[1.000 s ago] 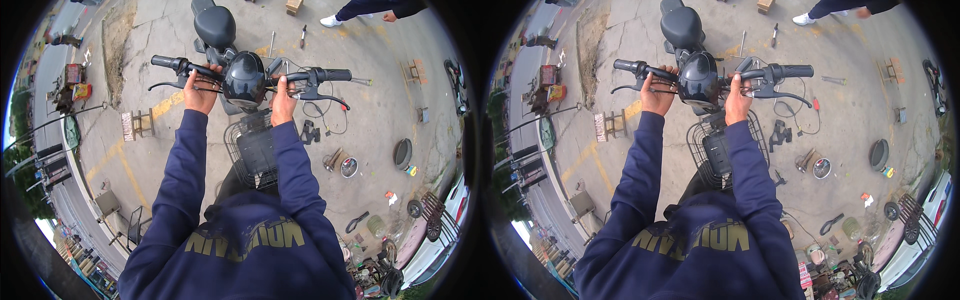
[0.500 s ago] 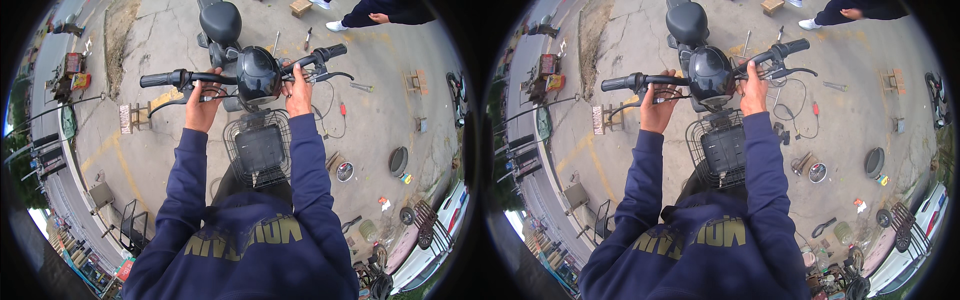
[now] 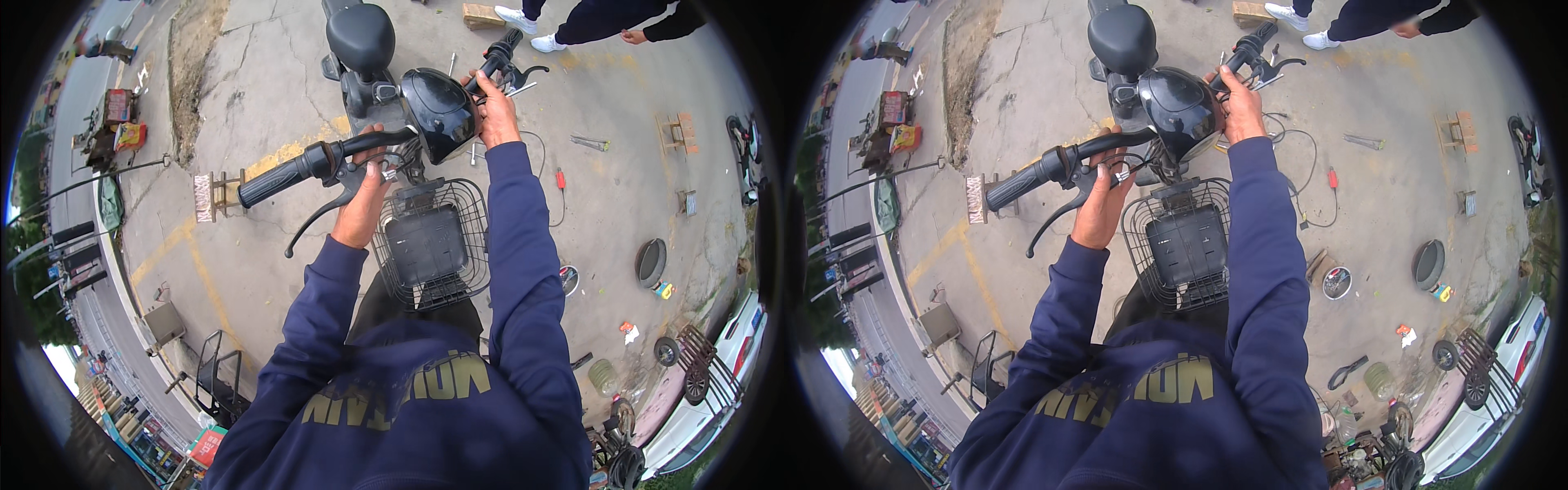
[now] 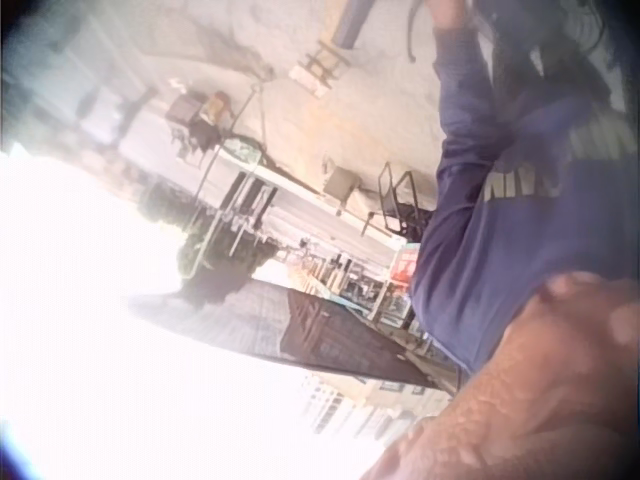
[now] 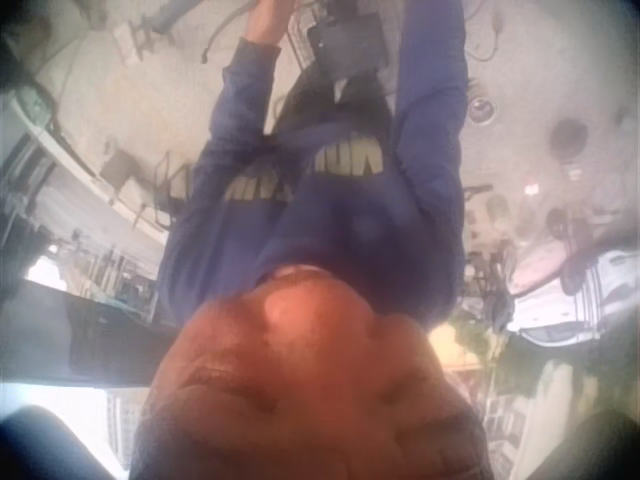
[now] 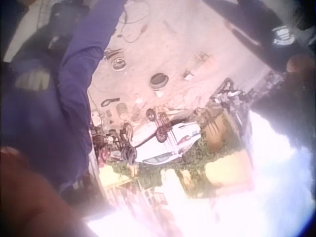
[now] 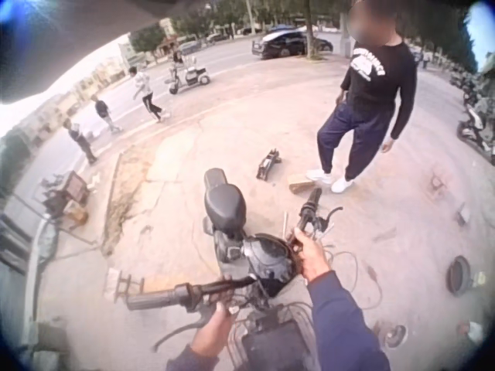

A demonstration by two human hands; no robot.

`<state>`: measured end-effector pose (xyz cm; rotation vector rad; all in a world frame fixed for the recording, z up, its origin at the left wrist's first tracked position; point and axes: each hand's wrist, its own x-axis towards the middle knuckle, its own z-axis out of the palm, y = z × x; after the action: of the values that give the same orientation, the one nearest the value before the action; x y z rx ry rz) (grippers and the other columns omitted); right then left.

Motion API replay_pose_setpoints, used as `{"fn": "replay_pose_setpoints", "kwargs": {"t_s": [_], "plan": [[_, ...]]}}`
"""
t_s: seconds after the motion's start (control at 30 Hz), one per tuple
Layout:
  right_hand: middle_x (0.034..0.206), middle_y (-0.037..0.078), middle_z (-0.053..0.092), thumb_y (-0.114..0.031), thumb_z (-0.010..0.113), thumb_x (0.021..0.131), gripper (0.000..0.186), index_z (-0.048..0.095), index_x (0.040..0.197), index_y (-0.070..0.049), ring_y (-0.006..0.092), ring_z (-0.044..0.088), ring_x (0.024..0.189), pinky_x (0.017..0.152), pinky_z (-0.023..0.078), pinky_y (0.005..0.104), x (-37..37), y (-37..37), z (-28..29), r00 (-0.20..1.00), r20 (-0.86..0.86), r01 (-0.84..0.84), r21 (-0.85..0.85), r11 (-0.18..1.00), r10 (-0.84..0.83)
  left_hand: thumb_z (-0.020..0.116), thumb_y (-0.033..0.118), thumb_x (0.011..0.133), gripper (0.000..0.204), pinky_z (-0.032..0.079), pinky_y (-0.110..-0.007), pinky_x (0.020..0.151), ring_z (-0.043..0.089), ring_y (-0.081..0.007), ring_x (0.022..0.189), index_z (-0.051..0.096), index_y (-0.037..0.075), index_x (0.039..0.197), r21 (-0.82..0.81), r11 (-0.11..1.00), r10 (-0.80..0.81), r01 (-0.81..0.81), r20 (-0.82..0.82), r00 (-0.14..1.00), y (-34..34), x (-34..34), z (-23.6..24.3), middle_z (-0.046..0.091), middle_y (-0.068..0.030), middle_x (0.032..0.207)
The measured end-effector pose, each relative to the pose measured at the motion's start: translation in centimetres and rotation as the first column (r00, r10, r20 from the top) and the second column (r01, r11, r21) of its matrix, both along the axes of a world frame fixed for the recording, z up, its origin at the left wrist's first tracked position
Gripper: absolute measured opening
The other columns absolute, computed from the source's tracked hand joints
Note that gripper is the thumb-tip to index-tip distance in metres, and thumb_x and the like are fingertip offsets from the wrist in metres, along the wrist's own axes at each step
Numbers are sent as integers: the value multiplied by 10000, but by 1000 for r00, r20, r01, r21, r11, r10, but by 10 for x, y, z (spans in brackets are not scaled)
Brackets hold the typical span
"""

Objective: The person adjusts the handlebars and front stem of an electric scooter using a screwdriver and wrench. They tighten bolts on the stem, reposition the handlebars, and test the steering movement while working in an outdoor repair area.

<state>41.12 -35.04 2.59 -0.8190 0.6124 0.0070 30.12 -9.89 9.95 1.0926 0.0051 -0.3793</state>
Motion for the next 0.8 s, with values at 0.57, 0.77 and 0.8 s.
{"fn": "replay_pose_setpoints", "kwargs": {"t_s": [0.57, 0.77, 0.8], "plan": [[986, 156, 712, -125, 605, 986, 305, 583, 1290, -146, 54, 555, 496, 348, 324, 139, 30, -43, -25, 969, 107, -241, 228, 943, 221, 493, 491, 994, 879, 57, -455, 1227, 69, -329, 1532, 61, -2, 1580, 259, 964, -134, 67, 253, 958, -23, 1, -1, 97, -204, 1642], [955, 105, 725, -203, 656, 969, 219, 658, 1102, -30, 39, 405, 395, 352, 315, 178, 38, -24, -20, 983, 27, -184, 137, 973, 182, 453, 444, 1016, 774, 99, -447, 1222, 136, -301, 1527, 118, 45, 1587, 194, 981, -63, 27, 183, 981, -16, 2, 9, 154, -153, 1645], [962, 94, 725, -204, 650, 973, 197, 658, 1100, -53, 40, 377, 406, 366, 306, 181, 27, -9, -3, 994, -32, -102, 79, 992, 105, 417, 439, 1029, 728, 101, -450, 1217, 142, -287, 1532, 127, 88, 1598, 166, 986, -45, 18, 156, 987, -6, 2, 6, 165, -120, 1653]]}}
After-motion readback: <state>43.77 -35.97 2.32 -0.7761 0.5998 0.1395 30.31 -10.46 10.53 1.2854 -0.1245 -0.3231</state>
